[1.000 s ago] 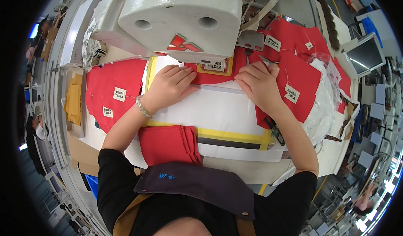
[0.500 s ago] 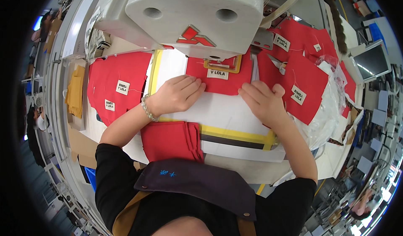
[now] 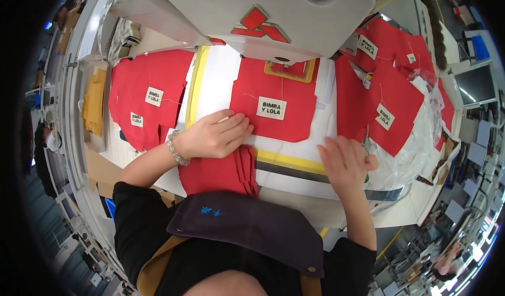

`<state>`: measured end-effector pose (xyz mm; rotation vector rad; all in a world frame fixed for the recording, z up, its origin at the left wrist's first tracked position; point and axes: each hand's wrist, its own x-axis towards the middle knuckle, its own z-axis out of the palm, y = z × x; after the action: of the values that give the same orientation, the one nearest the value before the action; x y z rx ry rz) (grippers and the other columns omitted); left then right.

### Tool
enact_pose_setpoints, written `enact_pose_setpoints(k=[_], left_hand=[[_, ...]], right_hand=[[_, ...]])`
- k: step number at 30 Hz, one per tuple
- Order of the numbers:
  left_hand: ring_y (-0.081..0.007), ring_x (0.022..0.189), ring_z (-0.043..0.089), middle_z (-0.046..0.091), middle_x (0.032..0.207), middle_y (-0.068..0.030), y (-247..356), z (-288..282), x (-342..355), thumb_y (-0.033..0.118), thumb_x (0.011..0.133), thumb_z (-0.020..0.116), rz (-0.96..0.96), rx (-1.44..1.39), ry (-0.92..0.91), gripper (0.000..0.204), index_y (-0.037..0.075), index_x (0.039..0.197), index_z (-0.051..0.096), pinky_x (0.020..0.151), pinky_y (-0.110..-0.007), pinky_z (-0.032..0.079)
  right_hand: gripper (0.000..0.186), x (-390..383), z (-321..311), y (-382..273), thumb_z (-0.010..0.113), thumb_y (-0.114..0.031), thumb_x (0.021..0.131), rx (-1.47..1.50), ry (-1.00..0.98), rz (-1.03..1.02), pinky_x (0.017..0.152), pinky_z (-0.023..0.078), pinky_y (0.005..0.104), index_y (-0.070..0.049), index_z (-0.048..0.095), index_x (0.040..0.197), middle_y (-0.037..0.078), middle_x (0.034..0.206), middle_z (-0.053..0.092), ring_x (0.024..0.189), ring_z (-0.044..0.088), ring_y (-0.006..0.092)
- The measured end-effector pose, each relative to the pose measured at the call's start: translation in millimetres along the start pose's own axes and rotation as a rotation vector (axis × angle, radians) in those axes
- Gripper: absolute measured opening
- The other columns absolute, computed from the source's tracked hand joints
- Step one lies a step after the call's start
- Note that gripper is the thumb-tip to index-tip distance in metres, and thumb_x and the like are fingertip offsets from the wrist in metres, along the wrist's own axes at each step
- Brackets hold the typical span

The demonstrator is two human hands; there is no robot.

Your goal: The person sews white rectangular labels onto red fabric pieces using a sewing machine. They repeatedly pick up a red piece, align a label, sew it in place, trim the thread with scissors, and set the finished piece aside. The process is repeated for multiple items.

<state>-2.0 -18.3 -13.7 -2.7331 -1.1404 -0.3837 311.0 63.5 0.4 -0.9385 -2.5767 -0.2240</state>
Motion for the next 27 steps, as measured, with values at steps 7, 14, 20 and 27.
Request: enact_pose_setpoints(k=[7,14,20,27], left_hand=[[-0.021,0.1,0.064,0.067,0.102,-0.0094,-1.7,0.9,-1.3,0.009,0.078,0.064,0.007,-0.018,0.009,0.026,0.0,0.102,0.068,0.085,-0.033,0.053],[-0.021,0.1,0.064,0.067,0.102,-0.0095,-1.5,2.3,-2.4,0.009,0.079,0.064,-0.011,-0.021,0.03,0.026,0.0,0.103,0.068,0.084,-0.033,0.053],[-0.0209,0.1,0.064,0.067,0.102,-0.0098,-0.3,2.0,-3.2,0.009,0.079,0.064,-0.03,-0.034,0.032,0.026,0.0,0.103,0.069,0.084,-0.034,0.053],[-0.0198,0.094,0.062,0.065,0.096,-0.0073,-1.9,4.3,-2.4,0.009,0.073,0.065,-0.023,-0.031,0.103,0.023,-0.001,0.094,0.068,0.081,-0.031,0.051]], right_hand=[[0.026,-24.9,-35.2,19.7,0.076,-0.022,0.08,-0.026,-0.12,0.499,0.086,0.028,0.0364,-0.01,0.064,0.099,0.005,0.094,0.063,0.093,0.059,0.0217],[0.019,-53.4,-18.2,14.9,0.071,-0.013,0.085,0.137,-0.136,0.555,0.086,0.039,0.0387,-0.004,0.062,0.099,0.009,0.098,0.062,0.093,0.058,0.0284],[0.009,-67.0,-14.9,13.1,0.062,-0.008,0.092,-0.065,0.016,0.431,0.081,0.044,0.0381,0.0,0.059,0.096,0.013,0.093,0.061,0.087,0.058,0.0289],[0.026,-70.5,-29.3,20.7,0.041,-0.018,0.105,0.531,0.522,1.023,0.057,0.037,0.023,0.001,0.049,0.12,0.002,0.076,0.047,0.063,0.043,0.0087]])
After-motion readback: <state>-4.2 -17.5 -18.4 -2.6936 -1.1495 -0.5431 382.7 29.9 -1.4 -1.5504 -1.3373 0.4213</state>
